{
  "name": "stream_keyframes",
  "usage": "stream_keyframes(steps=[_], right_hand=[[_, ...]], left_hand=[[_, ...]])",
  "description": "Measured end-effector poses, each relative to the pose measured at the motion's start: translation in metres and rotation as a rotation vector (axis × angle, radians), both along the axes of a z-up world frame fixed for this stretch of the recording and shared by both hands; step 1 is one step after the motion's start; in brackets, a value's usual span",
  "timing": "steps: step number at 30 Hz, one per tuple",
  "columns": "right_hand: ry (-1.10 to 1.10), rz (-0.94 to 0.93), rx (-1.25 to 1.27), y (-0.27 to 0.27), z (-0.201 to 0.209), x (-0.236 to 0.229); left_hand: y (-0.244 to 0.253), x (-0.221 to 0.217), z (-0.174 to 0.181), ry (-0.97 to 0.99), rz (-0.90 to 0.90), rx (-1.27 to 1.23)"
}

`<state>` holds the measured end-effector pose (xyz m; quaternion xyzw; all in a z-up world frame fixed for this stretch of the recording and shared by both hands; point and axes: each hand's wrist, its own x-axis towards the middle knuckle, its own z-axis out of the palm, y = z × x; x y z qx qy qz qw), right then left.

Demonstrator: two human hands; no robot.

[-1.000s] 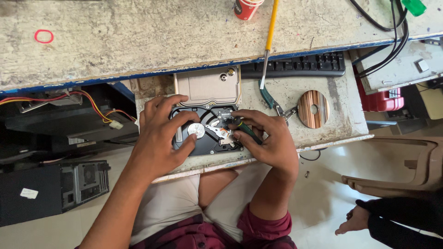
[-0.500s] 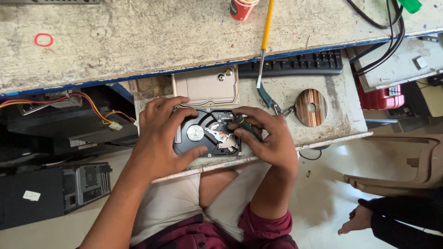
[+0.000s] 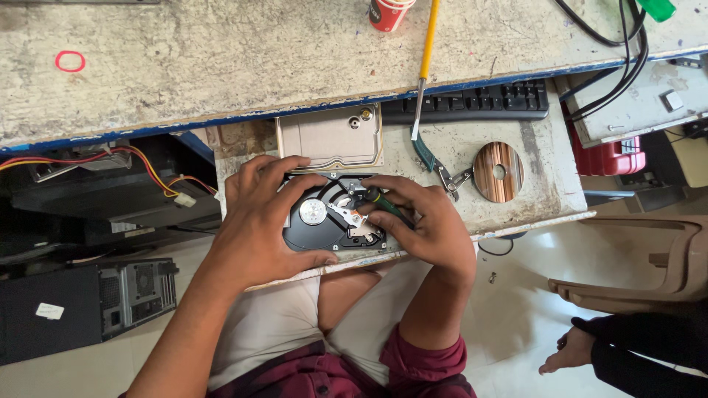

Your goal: The person disassembles an open hard drive on a workbench, using a screwdriver to remove screws and a yellow tool to pry off a small component. The person handles the drive platter and internal parts carefully.

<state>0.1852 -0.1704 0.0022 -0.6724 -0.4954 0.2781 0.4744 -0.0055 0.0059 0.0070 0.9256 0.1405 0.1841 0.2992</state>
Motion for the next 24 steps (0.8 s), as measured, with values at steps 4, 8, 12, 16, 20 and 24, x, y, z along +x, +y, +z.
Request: stream_keyframes(steps=[4,8,12,16,20,24], right_hand=[[0.049,0.011,0.0,-0.0004,-0.0007,-0.0015],[0.011,-0.017,-0.021,0.0011,0.0006,-0.0026],[0.001,0.014,-0.035,0.0011,0.0038,-0.0017],[0.011,0.025,-0.044,0.0014,0.0061,-0.002],[0.007,0.028,-0.056,0.0014,0.005,-0.0006],[0.027,-0.032,0.005,-0.0021,-0.003,0.0019]], left_hand=[[0.0002,-0.0001,-0.0006,0.003,0.001,-0.003],[0.0009,-0.0002,-0.0012,0.001,0.002,0.002],[0.0007,-0.001,-0.0019,-0.002,0.0,0.001],[0.0006,-0.0007,-0.0019,0.006,0.002,-0.002],[0.0003,-0.0012,-0.001,0.003,-0.005,-0.003],[0.0004,-0.0021,-0.0007,-0.014,-0.037,0.021]])
